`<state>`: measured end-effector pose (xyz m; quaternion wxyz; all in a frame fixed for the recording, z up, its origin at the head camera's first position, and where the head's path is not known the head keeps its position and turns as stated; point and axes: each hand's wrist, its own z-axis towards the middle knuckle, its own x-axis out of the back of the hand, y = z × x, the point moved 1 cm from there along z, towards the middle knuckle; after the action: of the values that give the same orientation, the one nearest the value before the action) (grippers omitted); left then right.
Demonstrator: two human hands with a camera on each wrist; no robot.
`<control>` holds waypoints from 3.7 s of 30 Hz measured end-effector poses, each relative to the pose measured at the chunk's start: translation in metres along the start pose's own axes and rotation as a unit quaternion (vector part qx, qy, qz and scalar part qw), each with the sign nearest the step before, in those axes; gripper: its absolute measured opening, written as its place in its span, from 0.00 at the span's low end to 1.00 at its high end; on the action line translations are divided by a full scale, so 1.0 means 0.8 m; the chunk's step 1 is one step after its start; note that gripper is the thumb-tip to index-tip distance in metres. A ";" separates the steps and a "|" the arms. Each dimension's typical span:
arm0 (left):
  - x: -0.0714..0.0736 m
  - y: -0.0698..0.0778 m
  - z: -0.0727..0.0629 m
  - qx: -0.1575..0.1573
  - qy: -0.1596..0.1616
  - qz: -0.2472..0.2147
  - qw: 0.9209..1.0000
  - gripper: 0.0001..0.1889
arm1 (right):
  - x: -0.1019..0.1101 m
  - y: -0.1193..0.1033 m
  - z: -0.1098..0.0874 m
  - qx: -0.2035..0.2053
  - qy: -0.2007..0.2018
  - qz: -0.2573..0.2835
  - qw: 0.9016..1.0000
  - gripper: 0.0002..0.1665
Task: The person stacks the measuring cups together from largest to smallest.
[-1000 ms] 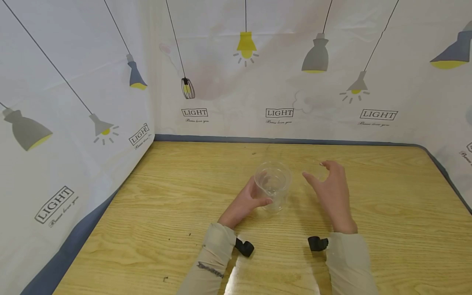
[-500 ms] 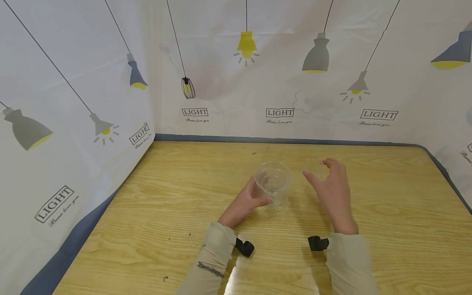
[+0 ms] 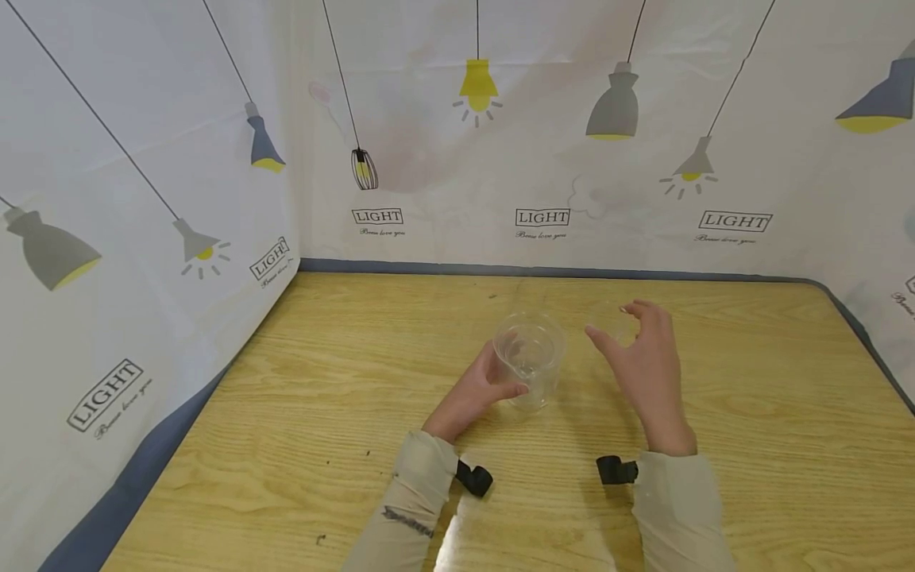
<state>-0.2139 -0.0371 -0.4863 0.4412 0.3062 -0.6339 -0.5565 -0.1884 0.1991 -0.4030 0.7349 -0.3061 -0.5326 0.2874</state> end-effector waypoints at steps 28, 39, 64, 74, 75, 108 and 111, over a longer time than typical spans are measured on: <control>-0.001 -0.005 0.003 -0.014 0.003 -0.008 1.000 0.43 | 0.006 -0.020 -0.005 0.025 0.024 0.003 0.999 0.42; -0.002 -0.005 0.003 -0.014 0.000 -0.011 1.000 0.42 | 0.010 -0.028 -0.008 0.029 0.026 0.011 0.999 0.41; 0.000 0.004 -0.002 -0.002 -0.001 -0.004 1.000 0.42 | 0.017 -0.042 -0.011 0.026 0.036 -0.002 0.999 0.41; -0.001 -0.005 0.003 -0.008 -0.004 -0.015 1.000 0.43 | 0.018 -0.048 -0.014 0.043 0.044 -0.001 0.998 0.38; -0.001 -0.006 0.003 -0.009 -0.003 -0.014 1.000 0.43 | 0.017 -0.049 -0.014 0.044 0.044 -0.002 0.998 0.38; -0.002 -0.004 0.004 -0.007 0.005 0.000 1.000 0.43 | 0.013 -0.067 -0.019 0.065 0.044 0.009 0.997 0.37; -0.002 -0.005 0.004 -0.011 0.004 0.002 1.000 0.43 | 0.011 -0.068 -0.020 0.068 0.044 0.009 0.997 0.37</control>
<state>-0.2168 -0.0353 -0.4908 0.4483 0.3029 -0.6264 -0.5612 -0.1658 0.1679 -0.3604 0.7740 -0.2721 -0.4765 0.3160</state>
